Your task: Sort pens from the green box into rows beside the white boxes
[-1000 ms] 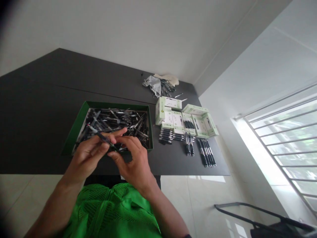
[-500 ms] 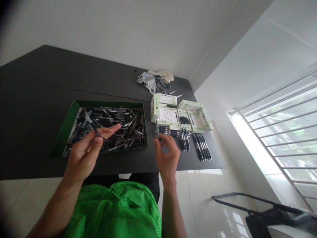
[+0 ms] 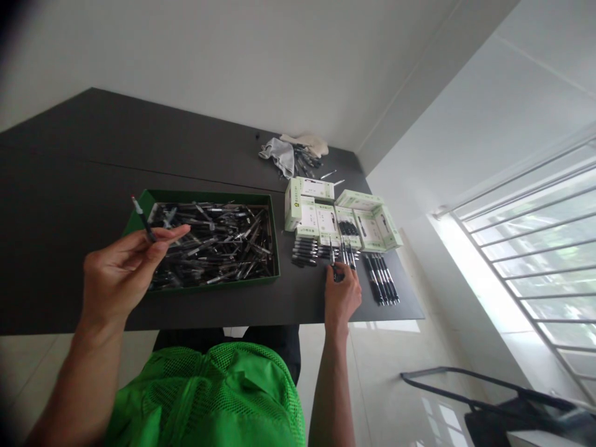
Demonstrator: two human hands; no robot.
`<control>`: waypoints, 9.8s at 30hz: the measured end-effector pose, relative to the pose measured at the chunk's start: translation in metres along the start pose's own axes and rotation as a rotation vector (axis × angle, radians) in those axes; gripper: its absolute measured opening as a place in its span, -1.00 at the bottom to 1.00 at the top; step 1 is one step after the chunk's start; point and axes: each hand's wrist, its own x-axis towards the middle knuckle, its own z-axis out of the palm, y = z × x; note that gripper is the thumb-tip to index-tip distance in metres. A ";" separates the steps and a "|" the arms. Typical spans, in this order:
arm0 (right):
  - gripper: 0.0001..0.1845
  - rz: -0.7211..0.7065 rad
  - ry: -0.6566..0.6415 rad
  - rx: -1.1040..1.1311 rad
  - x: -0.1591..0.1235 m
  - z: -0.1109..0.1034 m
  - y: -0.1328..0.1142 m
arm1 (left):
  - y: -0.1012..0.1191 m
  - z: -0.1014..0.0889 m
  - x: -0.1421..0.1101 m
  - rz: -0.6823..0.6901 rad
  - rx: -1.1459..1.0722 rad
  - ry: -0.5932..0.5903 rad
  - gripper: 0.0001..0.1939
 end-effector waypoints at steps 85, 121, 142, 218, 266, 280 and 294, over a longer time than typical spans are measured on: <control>-0.53 -1.287 -1.040 -0.162 -0.028 0.033 -0.246 | -0.030 -0.052 0.018 -0.070 -0.090 0.016 -0.79; -0.73 -1.626 -0.980 -0.629 0.001 0.089 -0.305 | -0.033 -0.052 0.016 -0.075 -0.111 0.017 -0.80; -0.87 -1.128 -1.065 0.755 -0.006 0.029 -0.295 | -0.024 -0.052 0.016 -0.147 0.000 -0.058 -0.65; -0.74 -2.096 -0.690 -0.233 -0.014 0.072 -0.260 | -0.029 -0.052 0.016 -0.165 -0.053 -0.092 -0.68; -0.72 -1.408 -1.361 -0.184 -0.021 0.038 -0.264 | -0.032 -0.053 0.015 -0.187 -0.068 -0.102 -0.68; -0.66 -1.348 -0.970 -0.492 -0.043 0.039 -0.265 | -0.033 -0.052 0.015 -0.169 -0.073 -0.100 -0.69; -0.75 -1.335 -1.074 -0.306 -0.048 0.054 -0.263 | -0.032 -0.052 0.015 -0.179 -0.100 -0.101 -0.71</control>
